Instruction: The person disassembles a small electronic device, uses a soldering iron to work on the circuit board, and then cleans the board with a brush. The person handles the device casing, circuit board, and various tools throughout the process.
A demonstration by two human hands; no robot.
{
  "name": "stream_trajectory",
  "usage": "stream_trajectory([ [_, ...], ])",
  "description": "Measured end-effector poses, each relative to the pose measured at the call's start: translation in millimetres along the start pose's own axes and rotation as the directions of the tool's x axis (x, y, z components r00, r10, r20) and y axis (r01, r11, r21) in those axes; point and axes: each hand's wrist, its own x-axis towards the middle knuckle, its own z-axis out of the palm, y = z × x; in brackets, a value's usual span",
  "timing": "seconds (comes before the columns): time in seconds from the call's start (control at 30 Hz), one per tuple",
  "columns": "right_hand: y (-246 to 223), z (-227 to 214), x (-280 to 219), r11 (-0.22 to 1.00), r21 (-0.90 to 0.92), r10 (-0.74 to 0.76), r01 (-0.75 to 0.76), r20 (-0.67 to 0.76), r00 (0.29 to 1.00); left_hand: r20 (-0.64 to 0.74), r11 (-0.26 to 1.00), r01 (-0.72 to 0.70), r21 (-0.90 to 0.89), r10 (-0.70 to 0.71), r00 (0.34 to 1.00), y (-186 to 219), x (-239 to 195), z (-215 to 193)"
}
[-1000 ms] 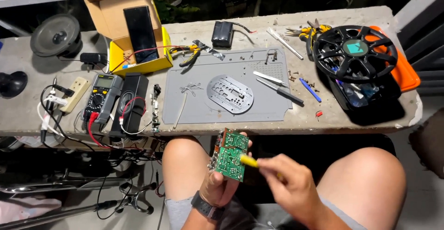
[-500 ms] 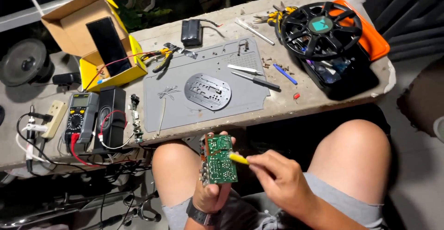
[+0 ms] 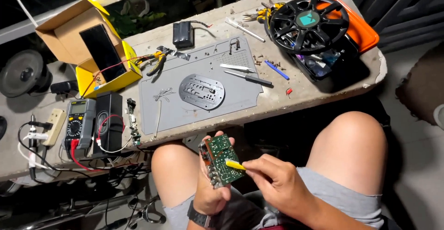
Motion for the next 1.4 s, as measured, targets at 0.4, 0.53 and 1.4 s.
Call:
stream_trajectory([
  [0.4,-24,-10,7,0.996,0.057,-0.07,0.073,-0.053,0.996,0.116,0.993,-0.029,-0.11,0.042,0.992,1,1,4],
  [0.53,22,-6,2,0.998,0.01,-0.057,0.057,0.001,0.998,0.129,0.996,-0.057,-0.072,0.066,0.989,3,0,13],
  [1.4,31,-25,32,0.978,-0.209,-0.038,0.028,-0.047,0.998,0.212,0.976,0.109,-0.188,-0.068,0.975,12,0,15],
])
